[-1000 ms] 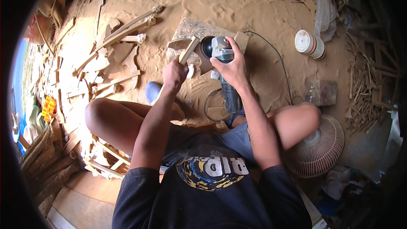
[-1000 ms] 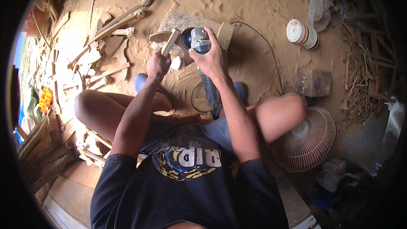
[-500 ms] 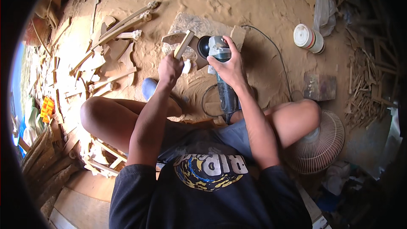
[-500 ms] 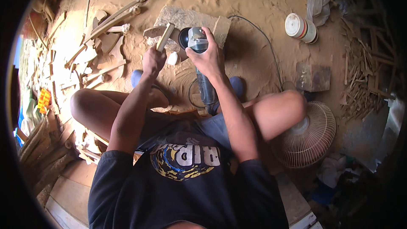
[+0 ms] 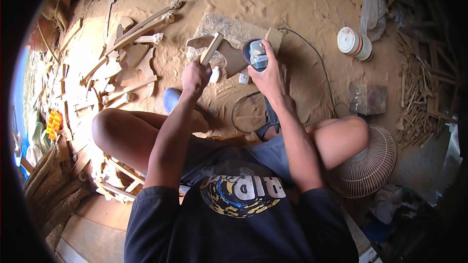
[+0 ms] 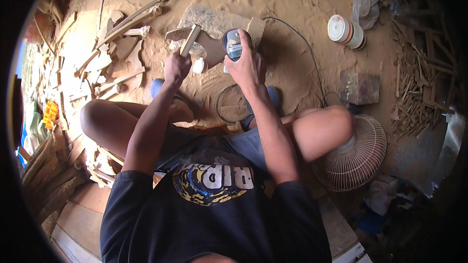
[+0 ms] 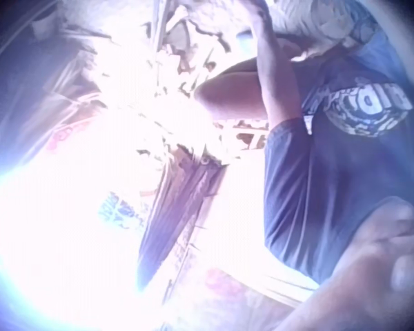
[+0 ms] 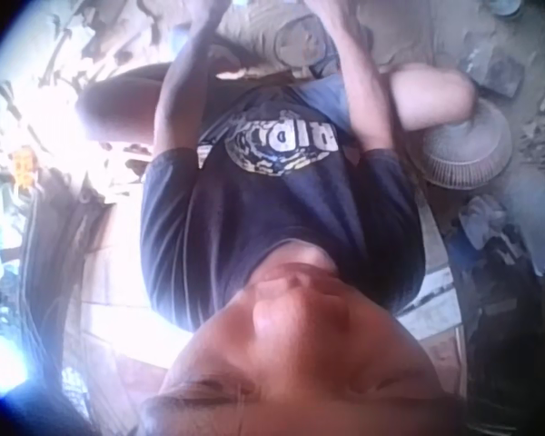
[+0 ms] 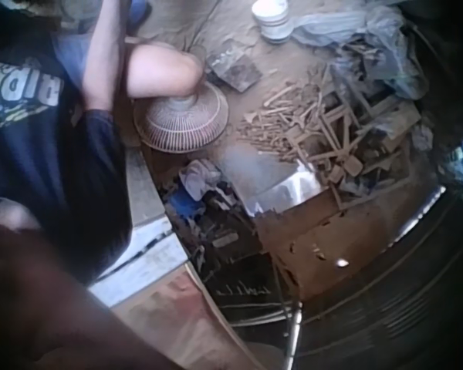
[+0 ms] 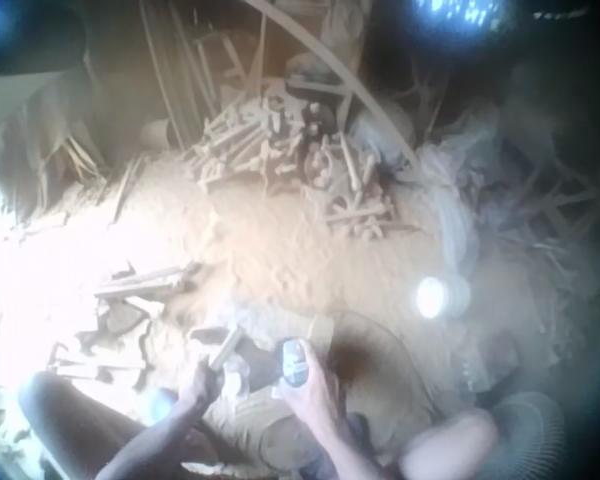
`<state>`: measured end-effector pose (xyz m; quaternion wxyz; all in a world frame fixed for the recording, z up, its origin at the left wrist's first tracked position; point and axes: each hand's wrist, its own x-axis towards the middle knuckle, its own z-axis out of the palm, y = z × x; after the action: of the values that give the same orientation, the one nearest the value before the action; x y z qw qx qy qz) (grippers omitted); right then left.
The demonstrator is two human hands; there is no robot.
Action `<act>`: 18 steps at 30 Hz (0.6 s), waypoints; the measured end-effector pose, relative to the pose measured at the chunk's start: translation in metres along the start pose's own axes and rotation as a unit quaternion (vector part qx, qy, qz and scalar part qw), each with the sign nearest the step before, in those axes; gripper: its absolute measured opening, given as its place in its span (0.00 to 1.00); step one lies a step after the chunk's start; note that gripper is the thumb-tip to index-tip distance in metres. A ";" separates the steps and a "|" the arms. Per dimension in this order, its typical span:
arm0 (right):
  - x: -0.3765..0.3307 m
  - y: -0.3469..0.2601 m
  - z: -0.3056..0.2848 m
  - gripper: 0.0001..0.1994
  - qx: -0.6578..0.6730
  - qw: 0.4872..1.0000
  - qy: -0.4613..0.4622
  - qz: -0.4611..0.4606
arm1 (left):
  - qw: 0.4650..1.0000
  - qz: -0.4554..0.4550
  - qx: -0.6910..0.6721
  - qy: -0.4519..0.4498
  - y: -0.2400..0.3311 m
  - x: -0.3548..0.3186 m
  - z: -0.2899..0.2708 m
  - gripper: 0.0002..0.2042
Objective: The person uses an angle grinder to sand and shape a curved wooden piece, moving the tool along the edges and surface while holding the wood by hand.
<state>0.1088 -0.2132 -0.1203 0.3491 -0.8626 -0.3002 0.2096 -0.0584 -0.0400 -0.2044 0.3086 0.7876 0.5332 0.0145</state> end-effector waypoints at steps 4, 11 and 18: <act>0.009 0.016 0.006 0.42 0.145 0.983 0.075 -0.083 | 1.000 0.015 -0.005 -0.005 0.005 0.001 0.002 0.15; 0.013 0.013 0.021 0.42 0.176 0.980 0.063 -0.062 | 1.000 0.015 0.009 -0.006 0.004 0.001 0.003 0.15; 0.003 0.015 0.014 0.45 0.125 0.992 -0.007 -0.029 | 1.000 0.027 0.009 0.002 -0.003 0.002 0.005 0.14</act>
<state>0.1084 -0.2136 -0.1404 0.4579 -0.8018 -0.2992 0.2409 -0.0586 -0.0399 -0.2101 0.2998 0.8044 0.5125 0.0191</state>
